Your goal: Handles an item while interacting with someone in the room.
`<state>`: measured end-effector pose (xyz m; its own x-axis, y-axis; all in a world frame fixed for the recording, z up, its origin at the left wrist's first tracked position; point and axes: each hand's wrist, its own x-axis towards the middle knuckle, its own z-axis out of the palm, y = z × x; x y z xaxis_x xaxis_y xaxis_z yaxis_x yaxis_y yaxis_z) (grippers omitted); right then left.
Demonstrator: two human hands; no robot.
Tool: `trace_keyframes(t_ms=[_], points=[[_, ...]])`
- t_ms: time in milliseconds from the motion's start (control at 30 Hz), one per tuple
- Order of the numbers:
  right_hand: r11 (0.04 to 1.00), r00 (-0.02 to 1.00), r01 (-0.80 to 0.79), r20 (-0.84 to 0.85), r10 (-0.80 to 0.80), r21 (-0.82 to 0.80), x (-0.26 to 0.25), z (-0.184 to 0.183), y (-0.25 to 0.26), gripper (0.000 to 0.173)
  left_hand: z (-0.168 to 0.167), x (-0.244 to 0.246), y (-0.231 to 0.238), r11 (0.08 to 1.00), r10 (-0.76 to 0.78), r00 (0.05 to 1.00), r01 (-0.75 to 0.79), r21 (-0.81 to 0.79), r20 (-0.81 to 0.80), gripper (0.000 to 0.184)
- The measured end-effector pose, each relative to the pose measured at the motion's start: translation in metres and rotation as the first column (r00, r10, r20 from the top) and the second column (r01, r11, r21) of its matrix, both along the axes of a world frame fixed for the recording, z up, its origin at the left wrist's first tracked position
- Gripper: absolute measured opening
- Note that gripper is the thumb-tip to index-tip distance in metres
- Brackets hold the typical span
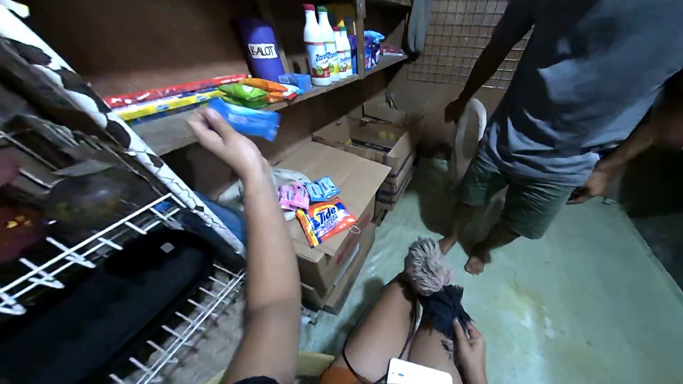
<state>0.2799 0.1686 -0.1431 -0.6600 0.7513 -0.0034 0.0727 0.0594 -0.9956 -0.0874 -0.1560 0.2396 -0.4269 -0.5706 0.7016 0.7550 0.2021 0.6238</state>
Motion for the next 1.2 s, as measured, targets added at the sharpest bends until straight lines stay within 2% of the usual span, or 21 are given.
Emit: trace_keyframes(t_ms=[33, 100, 133, 167, 200, 233, 267, 333, 433, 567, 633, 700, 733, 833, 867, 933, 967, 1033, 1067, 1133, 1200], points=[[0.998, 1.0, 0.026, -0.01, -0.027, -0.054, -0.001, 0.004, 0.0, 0.015, -0.014, 0.022, 0.021, 0.973, -0.183, 0.98, 0.169, 0.155, 0.077, 0.041], [0.987, 0.996, 0.072, -0.032, -0.077, -0.142, 0.0, 0.011, -0.001, 0.015, -0.061, 0.064, 0.067, 0.751, -0.571, 0.795, 0.404, 0.522, 0.207, 0.035], [0.979, 0.994, 0.097, -0.037, -0.105, -0.177, 0.0, 0.014, -0.002, 0.016, -0.099, 0.081, 0.086, 0.568, -0.765, 0.611, 0.492, 0.66, 0.203, 0.027], [0.971, 0.99, 0.12, -0.043, -0.132, -0.204, 0.002, 0.014, -0.002, 0.017, -0.144, 0.091, 0.103, 0.298, -0.928, 0.358, 0.554, 0.778, 0.101, 0.029], [0.964, 0.987, 0.141, -0.043, -0.154, -0.227, 0.005, 0.015, -0.001, 0.018, -0.187, 0.099, 0.123, 0.021, -0.993, 0.112, 0.481, 0.876, -0.038, 0.033], [0.956, 0.984, 0.161, -0.037, -0.176, -0.246, 0.008, 0.016, 0.0, 0.018, -0.223, 0.11, 0.146, -0.142, -0.99, -0.069, 0.335, 0.931, -0.126, 0.037], [0.946, 0.98, 0.188, -0.02, -0.2, -0.263, 0.014, 0.019, 0.001, 0.019, -0.251, 0.126, 0.166, -0.199, -0.969, -0.187, 0.187, 0.962, -0.164, 0.043], [0.938, 0.972, 0.233, 0.037, -0.232, -0.257, 0.025, 0.029, 0.003, 0.02, -0.287, 0.162, 0.196, -0.192, -0.917, -0.362, 0.026, 0.981, -0.17, 0.061], [0.957, 0.966, 0.237, 0.141, -0.215, -0.165, 0.047, 0.032, 0.005, 0.021, -0.325, 0.2, 0.209, -0.183, -0.838, -0.526, 0.018, 0.983, -0.147, 0.067], [0.995, 0.995, 0.021, 0.098, -0.03, 0.097, 0.067, 0.042, -0.009, 0.018, -0.365, 0.228, 0.196, -0.144, -0.872, -0.481, 0.065, 0.988, -0.095, 0.044], [0.911, 0.953, -0.231, 0.27, 0.14, 0.343, 0.07, 0.042, -0.009, 0.025, -0.367, 0.238, 0.19, -0.089, -0.906, -0.421, 0.104, 0.991, -0.037, 0.055], [0.845, 0.845, -0.358, 0.523, 0.112, 0.398, 0.062, 0.048, -0.003, 0.027, -0.371, 0.236, 0.188, -0.192, -0.901, -0.417, 0.137, 0.972, -0.12, 0.06], [0.852, 0.794, -0.338, 0.607, 0.029, 0.401, 0.056, 0.05, 0.002, 0.026, -0.371, 0.234, 0.192, -0.159, -0.915, -0.39, 0.107, 0.981, -0.106, 0.05], [0.856, 0.794, -0.141, 0.573, -0.203, 0.498, 0.039, 0.052, 0.024, 0.025, -0.383, 0.221, 0.198, -0.367, -0.855, -0.422, 0.08, 0.927, -0.302, 0.051], [0.861, 0.863, -0.099, 0.474, -0.176, 0.499, 0.038, 0.053, 0.027, 0.024, -0.384, 0.219, 0.199, -0.354, -0.868, -0.398, 0.081, 0.932, -0.295, 0.051], [0.886, 0.964, -0.17, 0.259, 0.058, 0.432, 0.042, 0.046, 0.027, 0.022, -0.372, 0.22, 0.2, -0.151, -0.944, -0.31, 0.093, 0.984, -0.115, 0.047], [0.879, 0.947, -0.277, 0.263, 0.182, 0.389, 0.044, 0.045, 0.026, 0.022, -0.363, 0.222, 0.201, -0.069, -0.96, -0.279, 0.126, 0.99, -0.032, 0.05], [0.848, 0.879, -0.366, 0.441, 0.181, 0.382, 0.049, 0.044, 0.029, 0.024, -0.361, 0.22, 0.202, -0.084, -0.955, -0.296, 0.21, 0.974, -0.018, 0.055], [0.862, 0.858, -0.309, 0.508, 0.071, 0.401, 0.052, 0.041, 0.032, 0.024, -0.368, 0.218, 0.203, -0.101, -0.956, -0.291, 0.179, 0.979, -0.046, 0.05], [0.89, 0.817, -0.136, 0.557, -0.147, 0.434, 0.055, 0.042, 0.043, 0.028, -0.382, 0.215, 0.201, -0.323, -0.901, -0.342, 0.122, 0.939, -0.266, 0.052], [0.916, 0.891, -0.066, 0.437, -0.124, 0.395, 0.063, 0.041, 0.05, 0.028, -0.384, 0.215, 0.2, -0.366, -0.882, -0.353, 0.099, 0.925, -0.312, 0.053]])
